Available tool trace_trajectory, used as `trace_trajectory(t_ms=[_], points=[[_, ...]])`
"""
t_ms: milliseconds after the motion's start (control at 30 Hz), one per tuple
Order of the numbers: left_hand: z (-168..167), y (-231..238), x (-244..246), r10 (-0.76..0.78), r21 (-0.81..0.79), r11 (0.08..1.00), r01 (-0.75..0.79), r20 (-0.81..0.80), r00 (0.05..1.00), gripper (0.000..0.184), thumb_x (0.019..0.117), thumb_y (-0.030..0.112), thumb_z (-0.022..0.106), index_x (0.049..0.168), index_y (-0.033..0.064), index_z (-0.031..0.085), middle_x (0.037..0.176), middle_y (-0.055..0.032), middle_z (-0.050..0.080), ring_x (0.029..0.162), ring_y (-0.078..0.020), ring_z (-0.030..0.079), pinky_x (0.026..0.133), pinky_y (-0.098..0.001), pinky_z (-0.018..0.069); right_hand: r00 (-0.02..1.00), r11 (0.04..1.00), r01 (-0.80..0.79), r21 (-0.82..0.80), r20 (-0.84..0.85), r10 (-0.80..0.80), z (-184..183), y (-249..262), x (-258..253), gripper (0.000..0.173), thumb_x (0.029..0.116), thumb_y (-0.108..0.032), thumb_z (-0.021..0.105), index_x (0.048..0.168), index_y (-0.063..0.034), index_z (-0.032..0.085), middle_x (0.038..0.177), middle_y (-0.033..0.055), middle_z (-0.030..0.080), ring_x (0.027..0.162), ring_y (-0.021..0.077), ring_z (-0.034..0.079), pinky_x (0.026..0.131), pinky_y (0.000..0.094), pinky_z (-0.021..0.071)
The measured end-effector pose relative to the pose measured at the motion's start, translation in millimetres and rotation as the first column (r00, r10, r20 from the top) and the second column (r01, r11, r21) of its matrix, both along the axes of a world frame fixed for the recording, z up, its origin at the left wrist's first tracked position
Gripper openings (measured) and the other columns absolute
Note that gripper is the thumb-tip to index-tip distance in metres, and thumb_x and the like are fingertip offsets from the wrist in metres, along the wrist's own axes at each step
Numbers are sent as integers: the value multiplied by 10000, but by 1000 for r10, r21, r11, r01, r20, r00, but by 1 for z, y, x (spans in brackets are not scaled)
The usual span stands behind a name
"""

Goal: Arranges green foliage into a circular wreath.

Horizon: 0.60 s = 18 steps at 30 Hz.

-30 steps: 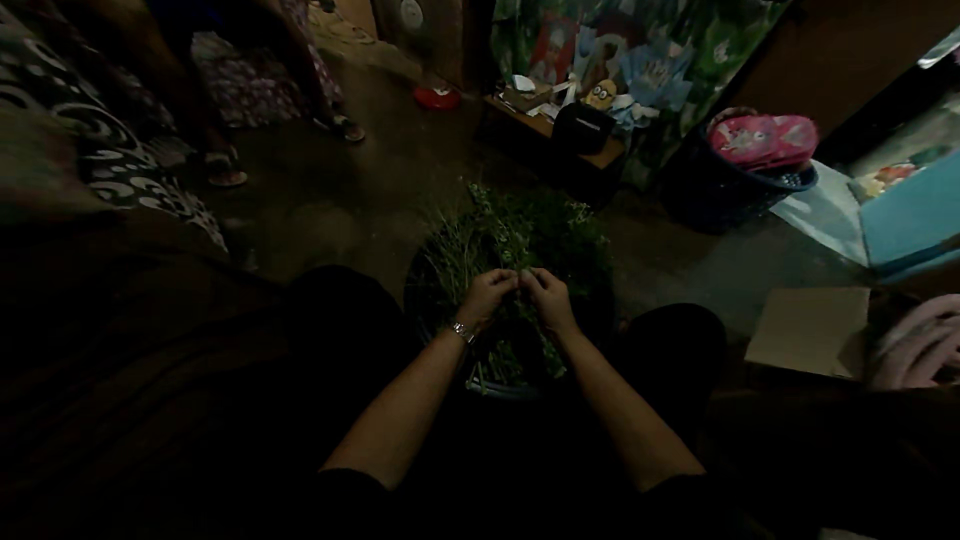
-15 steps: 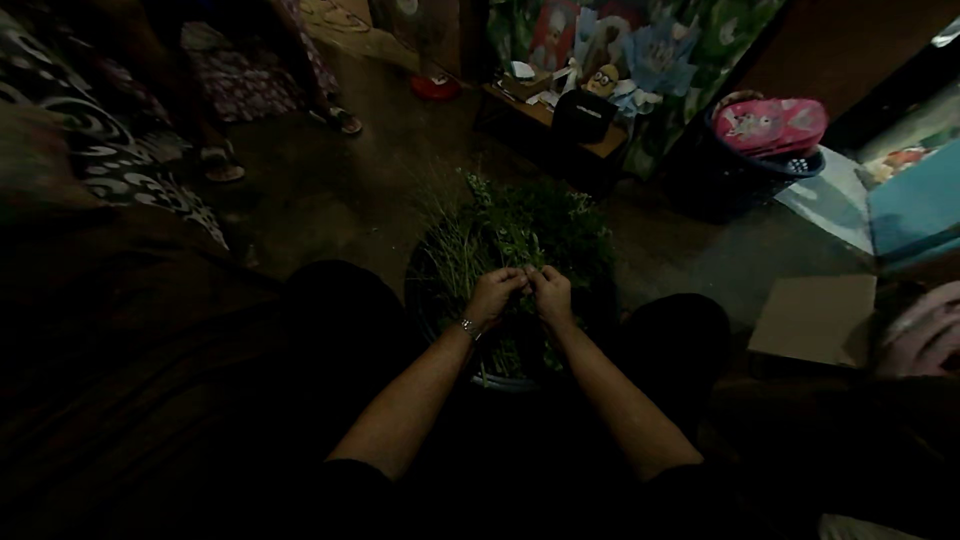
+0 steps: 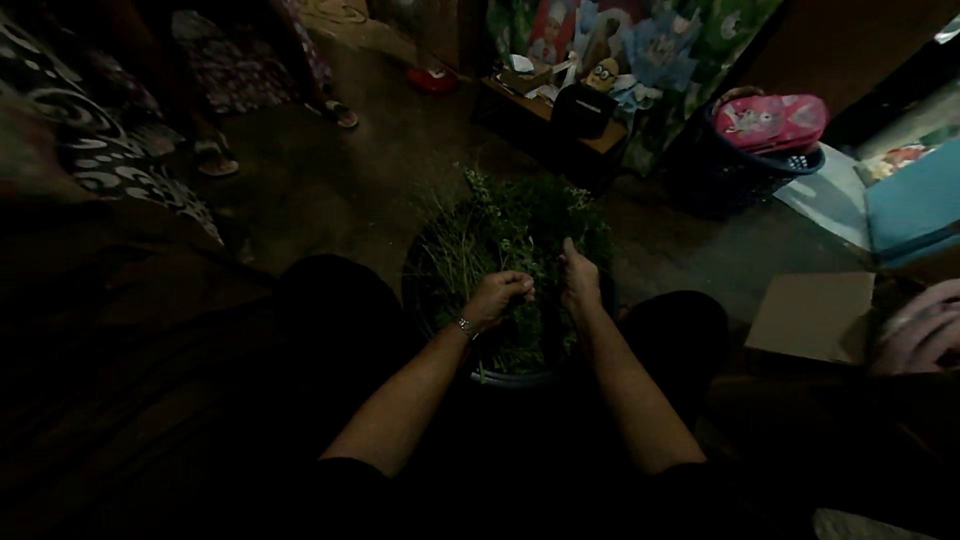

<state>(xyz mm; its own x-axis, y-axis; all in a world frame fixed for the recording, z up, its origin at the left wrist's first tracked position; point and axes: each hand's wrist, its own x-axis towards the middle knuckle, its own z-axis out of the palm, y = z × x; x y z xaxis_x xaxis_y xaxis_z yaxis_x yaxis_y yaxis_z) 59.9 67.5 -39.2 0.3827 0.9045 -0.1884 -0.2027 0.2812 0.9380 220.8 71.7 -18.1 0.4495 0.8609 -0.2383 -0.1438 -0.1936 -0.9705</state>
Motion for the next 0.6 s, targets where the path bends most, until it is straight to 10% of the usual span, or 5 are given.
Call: trace_trajectory(t_ms=[67,267,600], points=[[0,0,0,7,1,1000,-7,-8,1000,84,1012,7,577,1019,-28,653,833,-41,672,745,-108,661,757,-257,576,986,985,-167,-36,-2,167,0,-6,-2,586,1064,-474,509,1397,7,544,1363,213,576,1154,279,589,950,437,504],[3,0,-5,-51,97,993,67,-163,985,86,1009,24,593,1036,-35,650,860,-27,666,770,-81,648,777,-248,563,895,932,-363,13,284,344,5,-13,-14,301,1044,-259,617,1167,7,687,1045,121,685,897,159,620,824,346,514],[3,-1,0,52,168,986,-5,-276,960,169,1043,98,580,1082,-49,652,908,-56,699,798,-75,683,794,-251,575,909,932,-354,74,262,324,5,-22,-29,196,1033,-120,619,1074,58,690,832,91,674,651,80,613,639,249,548]])
